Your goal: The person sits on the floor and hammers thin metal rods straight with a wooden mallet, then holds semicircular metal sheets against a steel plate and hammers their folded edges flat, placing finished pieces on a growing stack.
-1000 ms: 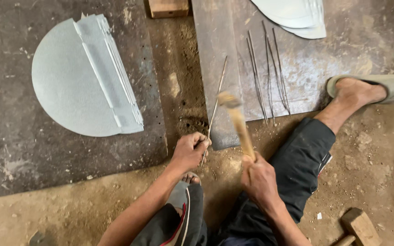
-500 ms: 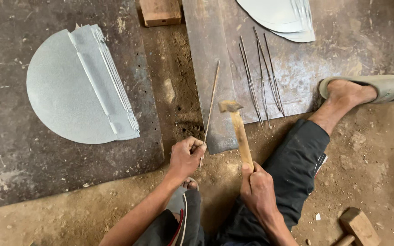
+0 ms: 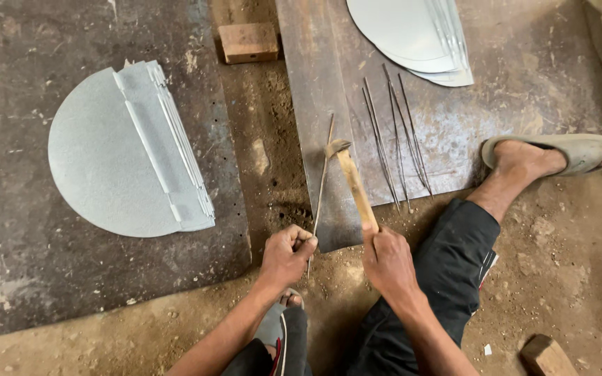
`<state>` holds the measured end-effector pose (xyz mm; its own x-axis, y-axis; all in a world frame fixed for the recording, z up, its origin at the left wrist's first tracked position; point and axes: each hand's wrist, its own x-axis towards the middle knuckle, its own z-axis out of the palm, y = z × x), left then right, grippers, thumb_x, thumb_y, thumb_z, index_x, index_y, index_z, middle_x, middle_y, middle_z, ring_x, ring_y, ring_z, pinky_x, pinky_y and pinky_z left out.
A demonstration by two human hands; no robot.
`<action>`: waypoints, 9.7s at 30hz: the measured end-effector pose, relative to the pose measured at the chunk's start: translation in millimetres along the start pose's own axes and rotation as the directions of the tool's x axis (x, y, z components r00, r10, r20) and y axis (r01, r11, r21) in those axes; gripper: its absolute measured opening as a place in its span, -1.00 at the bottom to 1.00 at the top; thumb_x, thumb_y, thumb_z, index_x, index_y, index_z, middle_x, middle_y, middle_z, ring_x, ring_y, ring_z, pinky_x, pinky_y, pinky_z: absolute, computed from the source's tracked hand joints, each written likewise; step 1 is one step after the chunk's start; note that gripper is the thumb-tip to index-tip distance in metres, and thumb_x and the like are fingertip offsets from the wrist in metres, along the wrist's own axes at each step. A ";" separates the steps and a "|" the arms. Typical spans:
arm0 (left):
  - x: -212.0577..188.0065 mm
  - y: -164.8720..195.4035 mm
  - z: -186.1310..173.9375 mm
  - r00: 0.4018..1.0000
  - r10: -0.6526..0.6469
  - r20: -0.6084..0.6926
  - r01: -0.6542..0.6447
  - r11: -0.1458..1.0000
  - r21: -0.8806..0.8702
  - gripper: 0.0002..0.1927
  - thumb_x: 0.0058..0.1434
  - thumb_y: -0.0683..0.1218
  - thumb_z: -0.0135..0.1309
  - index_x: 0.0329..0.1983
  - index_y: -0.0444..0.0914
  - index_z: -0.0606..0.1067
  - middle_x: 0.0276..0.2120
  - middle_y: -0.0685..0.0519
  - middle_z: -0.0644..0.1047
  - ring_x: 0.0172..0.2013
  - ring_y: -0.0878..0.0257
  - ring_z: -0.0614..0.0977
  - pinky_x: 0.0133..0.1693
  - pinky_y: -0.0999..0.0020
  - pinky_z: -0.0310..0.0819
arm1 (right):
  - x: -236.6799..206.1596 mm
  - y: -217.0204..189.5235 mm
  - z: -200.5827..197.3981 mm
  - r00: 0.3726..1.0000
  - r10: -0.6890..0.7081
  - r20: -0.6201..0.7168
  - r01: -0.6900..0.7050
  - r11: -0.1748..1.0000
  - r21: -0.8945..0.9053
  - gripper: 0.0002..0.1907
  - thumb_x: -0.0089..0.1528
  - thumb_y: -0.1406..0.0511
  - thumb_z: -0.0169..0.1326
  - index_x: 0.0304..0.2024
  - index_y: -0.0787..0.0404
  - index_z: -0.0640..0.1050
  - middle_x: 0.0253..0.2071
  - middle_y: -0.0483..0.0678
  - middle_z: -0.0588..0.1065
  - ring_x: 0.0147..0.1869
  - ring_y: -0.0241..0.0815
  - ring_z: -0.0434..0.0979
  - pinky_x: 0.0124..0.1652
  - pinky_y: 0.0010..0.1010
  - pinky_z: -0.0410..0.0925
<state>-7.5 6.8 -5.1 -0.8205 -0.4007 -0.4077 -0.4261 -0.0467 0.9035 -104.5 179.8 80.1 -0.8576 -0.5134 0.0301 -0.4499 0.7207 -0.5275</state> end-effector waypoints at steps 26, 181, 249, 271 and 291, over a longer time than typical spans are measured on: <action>0.5 3.6 4.7 0.996 -0.092 0.005 0.092 0.990 -0.105 -0.87 0.15 -0.13 0.26 -0.39 -0.29 0.56 -0.58 0.17 0.55 -0.56 0.46 0.46 -0.51 0.45 0.36 | -38.4 -6.6 -12.2 0.968 0.216 0.128 -0.217 0.976 -0.007 -0.43 0.41 0.21 -0.10 -0.65 0.44 0.43 -0.46 0.24 0.45 -0.52 0.23 0.44 -0.38 0.00 0.29; 10.2 14.4 -11.2 0.980 -0.090 0.178 0.093 0.996 -0.010 -0.80 0.23 -0.10 0.21 -0.36 -0.35 0.52 -0.59 0.01 0.58 -0.61 0.33 0.58 -0.55 0.32 0.46 | -51.1 13.1 6.8 0.970 0.211 0.122 -0.215 0.976 0.019 -0.48 0.37 0.29 -0.07 -0.65 0.46 0.42 -0.56 0.33 0.41 -0.56 0.28 0.41 -0.47 0.01 0.24; 10.1 16.4 -7.1 0.975 -0.150 0.163 0.142 0.988 0.064 -0.76 0.19 -0.07 0.27 -0.45 -0.30 0.51 -0.60 0.04 0.55 -0.60 0.37 0.51 -0.54 0.35 0.38 | -23.5 -2.8 -11.0 0.994 0.087 0.067 -0.092 0.993 0.073 -0.53 0.38 0.31 -0.07 -0.61 0.43 0.44 -0.47 0.22 0.46 -0.56 0.11 0.43 -0.44 -0.07 0.29; 16.3 4.0 -12.6 0.964 -0.066 0.256 0.077 0.996 -0.032 -0.82 0.25 -0.12 0.20 -0.36 -0.32 0.48 -0.59 0.08 0.52 -0.59 0.39 0.50 -0.57 0.35 0.39 | -68.0 14.1 -11.3 0.950 0.279 0.138 -0.284 0.959 0.019 -0.52 0.42 0.21 -0.14 -0.49 0.41 0.51 -0.40 0.29 0.51 -0.40 0.30 0.52 -0.32 -0.01 0.37; 11.8 10.2 -14.3 0.955 -0.130 0.267 0.154 0.986 -0.070 -0.82 0.30 -0.13 0.15 -0.35 -0.33 0.46 -0.54 0.09 0.54 -0.53 0.36 0.57 -0.56 0.38 0.45 | -52.9 14.1 13.9 0.947 0.278 0.161 -0.277 0.960 -0.032 -0.66 0.39 0.20 -0.09 -0.25 0.36 0.52 -0.50 0.28 0.46 -0.39 0.29 0.52 -0.30 0.02 0.35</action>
<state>-16.0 -11.6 1.2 -0.8298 -0.1325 -0.5421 -0.5194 -0.1719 0.8371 -62.0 210.7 59.3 -0.8973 -0.3605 -0.2547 -0.2027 0.8491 -0.4879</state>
